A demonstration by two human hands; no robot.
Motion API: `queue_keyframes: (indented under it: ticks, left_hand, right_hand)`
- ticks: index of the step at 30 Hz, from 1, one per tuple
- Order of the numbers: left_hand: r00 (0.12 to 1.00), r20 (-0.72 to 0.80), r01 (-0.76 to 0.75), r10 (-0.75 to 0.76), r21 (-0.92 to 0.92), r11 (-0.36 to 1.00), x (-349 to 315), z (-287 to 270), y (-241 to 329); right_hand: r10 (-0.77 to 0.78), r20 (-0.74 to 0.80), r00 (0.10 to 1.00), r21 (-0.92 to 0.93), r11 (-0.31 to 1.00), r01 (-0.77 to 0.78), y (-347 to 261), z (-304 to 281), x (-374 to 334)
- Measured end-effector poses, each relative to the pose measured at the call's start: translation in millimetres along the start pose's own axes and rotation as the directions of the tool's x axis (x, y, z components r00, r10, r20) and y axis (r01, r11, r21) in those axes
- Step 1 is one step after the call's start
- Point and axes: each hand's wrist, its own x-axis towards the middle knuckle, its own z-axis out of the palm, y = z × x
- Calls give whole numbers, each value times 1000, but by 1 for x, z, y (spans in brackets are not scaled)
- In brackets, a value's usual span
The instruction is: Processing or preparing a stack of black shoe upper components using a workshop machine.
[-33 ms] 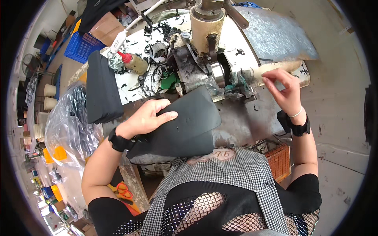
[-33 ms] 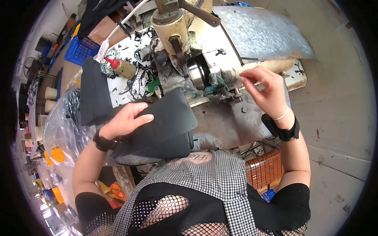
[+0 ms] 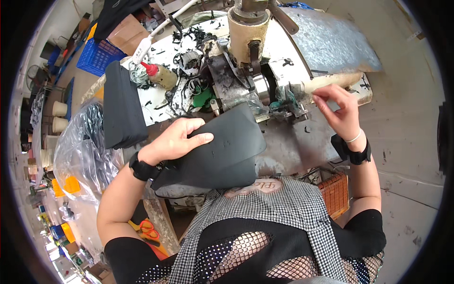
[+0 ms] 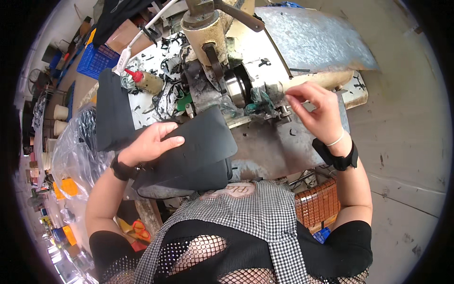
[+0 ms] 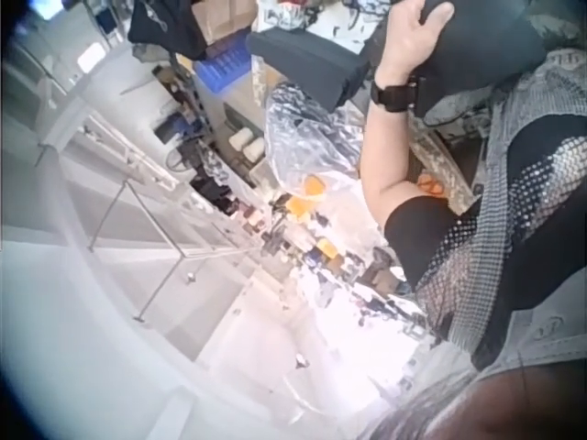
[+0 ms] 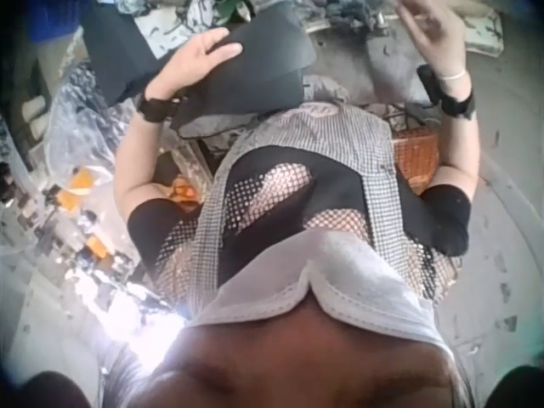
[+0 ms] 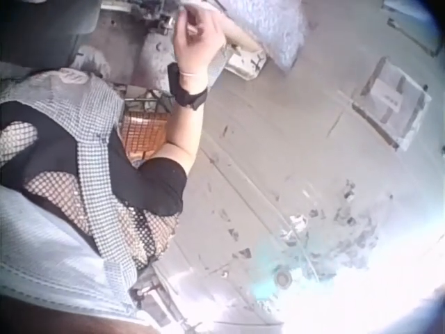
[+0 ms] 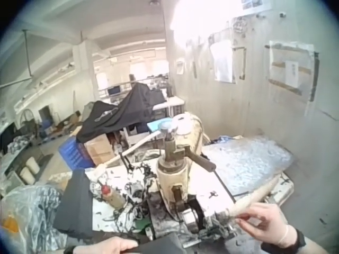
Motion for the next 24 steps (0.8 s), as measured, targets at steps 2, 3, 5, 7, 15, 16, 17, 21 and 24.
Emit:
queue_keyframes:
  ticks: [2,3,5,7,15,16,17,21,24]
  left_hand:
    - [999,27,-25,23,44,999,5,-3,27]
    - [1000,22,-16,15,61,998,9,-7,26]
    - [999,26,36,-38,77,996,12,-15,34]
    - [998,25,59,-61,48,997,17,-21,35]
    - [994,82,59,-73,159,986,48,-36,38]
    - [994,92,38,-57,193,980,55,-37,37]
    - [994,98,23,-47,232,972,61,-39,37]
    - [995,98,-52,26,275,960,68,-31,31]
    - [1000,-29,14,-8,197,980,55,-13,24]
  right_hand:
    - [-27,8,1000,-14,1000,27,-5,7,-4]
    - [-29,6,1000,-15,999,29,-4,11,-7]
    - [-140,7,990,-48,989,141,-1,19,-10]
    - [-191,-9,982,-58,980,190,-6,26,-11]
    - [-324,51,945,-257,910,326,-9,59,-21]
    - [-328,52,943,-302,895,328,-9,61,-17]
    - [-344,-2,939,-304,895,327,-7,65,-11]
    - [-407,-190,893,-346,879,327,17,35,15]
    - [-312,-131,941,-386,890,242,30,-29,31]
